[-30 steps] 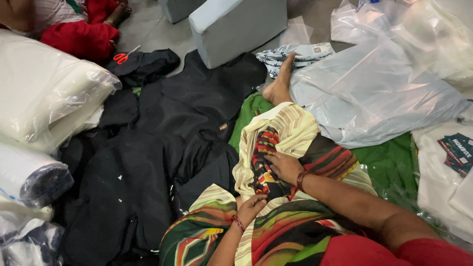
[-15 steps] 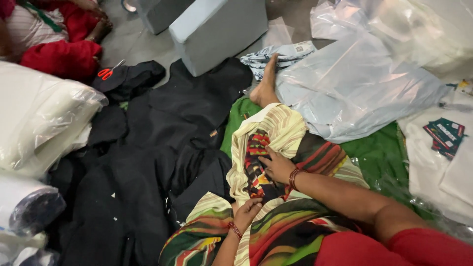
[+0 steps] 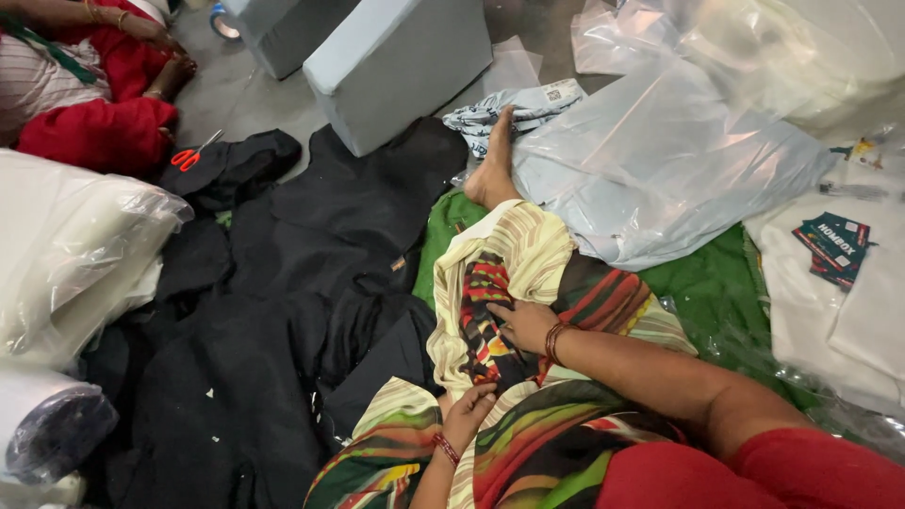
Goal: The person packs foam and textile products into plastic bags.
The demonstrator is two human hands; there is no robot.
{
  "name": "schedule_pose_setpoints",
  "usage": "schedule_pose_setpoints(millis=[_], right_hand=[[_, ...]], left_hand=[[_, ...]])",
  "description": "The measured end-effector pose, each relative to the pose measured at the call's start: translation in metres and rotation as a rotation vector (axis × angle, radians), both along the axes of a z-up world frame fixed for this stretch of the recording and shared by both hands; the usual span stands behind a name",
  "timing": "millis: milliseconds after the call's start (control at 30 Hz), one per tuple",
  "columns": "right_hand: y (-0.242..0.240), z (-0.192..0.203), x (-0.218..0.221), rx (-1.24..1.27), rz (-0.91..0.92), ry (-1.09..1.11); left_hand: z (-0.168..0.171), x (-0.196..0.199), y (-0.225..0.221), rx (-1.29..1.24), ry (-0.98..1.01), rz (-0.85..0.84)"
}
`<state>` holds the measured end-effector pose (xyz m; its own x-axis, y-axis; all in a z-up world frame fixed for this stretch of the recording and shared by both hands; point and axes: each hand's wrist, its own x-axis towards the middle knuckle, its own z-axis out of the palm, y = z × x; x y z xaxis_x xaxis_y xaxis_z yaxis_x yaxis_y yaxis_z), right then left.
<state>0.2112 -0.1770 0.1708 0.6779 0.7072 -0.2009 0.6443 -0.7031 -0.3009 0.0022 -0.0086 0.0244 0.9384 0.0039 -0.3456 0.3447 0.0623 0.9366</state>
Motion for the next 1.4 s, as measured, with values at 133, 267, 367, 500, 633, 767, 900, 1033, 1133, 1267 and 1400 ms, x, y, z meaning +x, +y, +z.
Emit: schedule_pose_setpoints(millis=[133,267,367,500,633,767,900,1033,1133,1267,1400], right_hand=[[0.001,0.008,-0.001,-0.173,0.015,0.035],[0.001,-0.001,0.001,-0.17,0.041,0.001],[0.001,-0.002,0.002,-0.159,0.04,0.024],[0.001,0.0,0.001,-0.164,0.059,0.018],[0.0,-0.013,0.003,-0.08,0.08,-0.027],[-0.001,-0.005,0.001,-0.068,0.067,0.011],[-0.001,-0.003,0.0,-0.023,0.062,-0.001],[-0.001,-0.002,0.0,0.014,0.047,-0.017],[-0.002,-0.002,-0.001,0.028,0.042,-0.004],[-0.003,-0.013,0.001,0.063,0.032,-0.041],[-0.003,-0.012,0.002,0.054,0.038,-0.018]], left_hand=[[-0.005,0.0,0.001,-0.019,0.016,0.008],[-0.016,-0.001,0.001,-0.022,-0.05,-0.001],[-0.013,-0.001,0.001,-0.004,-0.063,0.004],[-0.011,-0.001,0.001,-0.036,-0.036,0.014],[-0.008,0.0,0.0,-0.013,-0.022,0.011],[-0.018,-0.001,0.001,-0.058,-0.05,0.022],[-0.016,-0.001,0.001,-0.059,-0.023,0.016],[-0.013,-0.001,0.001,-0.01,-0.065,0.005],[-0.002,-0.001,0.0,-0.032,-0.035,0.012],[0.007,-0.001,0.0,-0.039,0.038,0.023],[-0.011,-0.002,0.002,-0.038,-0.003,0.018]])
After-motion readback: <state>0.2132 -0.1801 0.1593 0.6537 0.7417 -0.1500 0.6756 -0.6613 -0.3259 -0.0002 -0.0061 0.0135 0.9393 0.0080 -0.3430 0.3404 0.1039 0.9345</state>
